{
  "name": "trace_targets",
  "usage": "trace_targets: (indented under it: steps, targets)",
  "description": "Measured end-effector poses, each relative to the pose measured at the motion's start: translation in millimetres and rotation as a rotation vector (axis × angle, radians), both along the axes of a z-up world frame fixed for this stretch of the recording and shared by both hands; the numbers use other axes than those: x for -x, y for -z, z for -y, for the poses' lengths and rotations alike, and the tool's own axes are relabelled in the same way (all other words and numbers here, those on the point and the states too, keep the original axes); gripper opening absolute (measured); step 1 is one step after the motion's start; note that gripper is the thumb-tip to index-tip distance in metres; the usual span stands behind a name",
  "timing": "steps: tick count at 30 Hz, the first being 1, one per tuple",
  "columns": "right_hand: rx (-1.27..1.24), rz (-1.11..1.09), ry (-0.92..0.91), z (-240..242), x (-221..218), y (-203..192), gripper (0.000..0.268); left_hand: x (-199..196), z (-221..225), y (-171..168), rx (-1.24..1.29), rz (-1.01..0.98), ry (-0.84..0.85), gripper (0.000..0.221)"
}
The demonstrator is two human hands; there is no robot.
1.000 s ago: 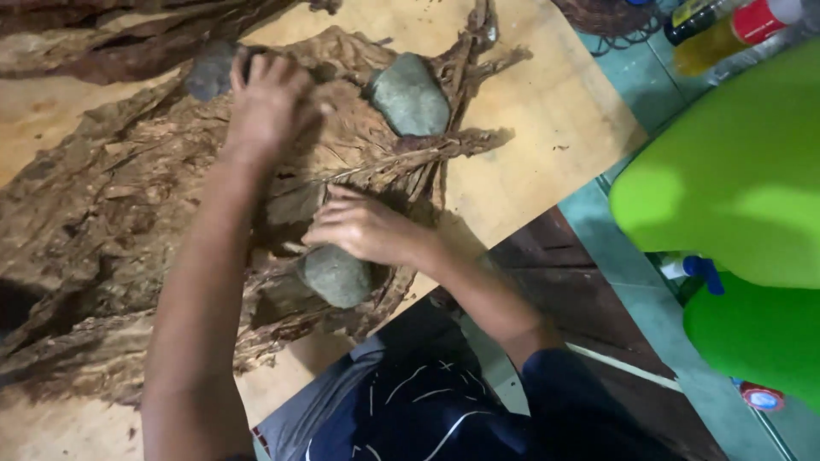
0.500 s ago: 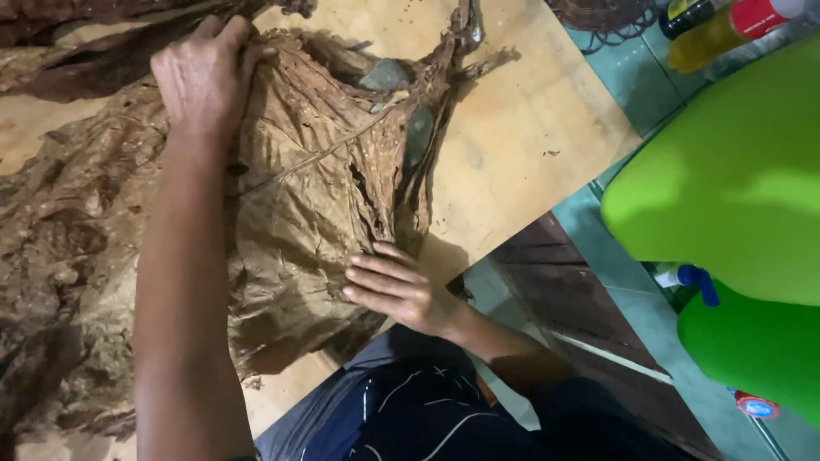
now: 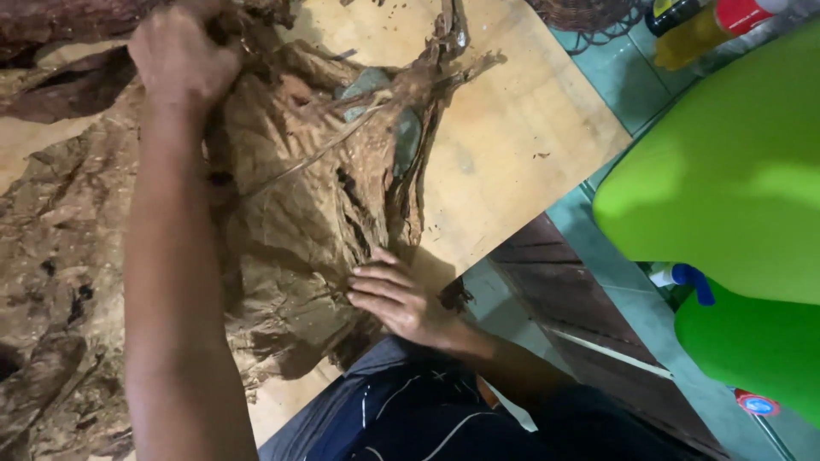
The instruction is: Flattening large dried tobacco leaves on a table and weighing them down with stones to keep them flat.
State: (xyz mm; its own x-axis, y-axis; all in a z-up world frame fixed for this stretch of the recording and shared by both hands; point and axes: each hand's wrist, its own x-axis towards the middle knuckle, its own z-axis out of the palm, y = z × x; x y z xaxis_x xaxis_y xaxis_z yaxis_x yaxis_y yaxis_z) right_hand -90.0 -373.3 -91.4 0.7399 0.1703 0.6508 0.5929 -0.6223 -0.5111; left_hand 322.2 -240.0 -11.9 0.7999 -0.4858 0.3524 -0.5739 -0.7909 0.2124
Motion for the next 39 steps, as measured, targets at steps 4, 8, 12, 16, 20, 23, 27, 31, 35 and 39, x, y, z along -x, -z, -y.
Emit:
trace_targets:
  steps: [4, 8, 12, 16, 20, 23, 27, 31, 35, 39]
  targets:
    - [-0.077, 0.095, 0.050, -4, -14, 9, 0.017, 87, 18, -99, 0.319, -0.505, 0.023, 0.072]
    - [-0.054, 0.112, 0.071, -2, -23, 16, 0.020, 171, 31, -79, 0.108, -0.016, 0.000, 0.052]
    - [-0.193, 0.244, 0.126, -12, -34, 28, 0.009, 236, 28, -20, -0.059, -0.053, 0.158, 0.071]
    - [-0.127, 0.229, 0.111, -3, -24, 1, 0.006, 228, 22, -9, -0.110, -0.278, 0.197, 0.093]
    - [-0.069, 0.225, 0.107, 10, -3, -19, 0.009, 216, 18, 6, -0.129, -0.351, 0.183, 0.113]
    - [-0.017, 0.245, 0.131, 15, 11, -15, 0.012, 215, 19, 5, -0.174, -0.376, 0.167, 0.120]
    - [0.017, 0.204, 0.091, 19, 20, -16, 0.009, 216, 18, 7, -0.233, -0.395, 0.147, 0.122]
    - [-0.054, 0.192, 0.124, 40, -10, -43, 0.014, 211, 15, 23, -0.079, -0.345, 0.231, 0.125]
    - [-0.028, -0.001, 0.435, 77, -77, -68, 0.026, 213, 18, 2, -0.041, -0.535, 0.134, 0.120]
    - [0.187, -0.196, 0.441, 75, -123, -82, 0.059, 214, 20, 9, -0.177, -0.453, 0.131, 0.113]
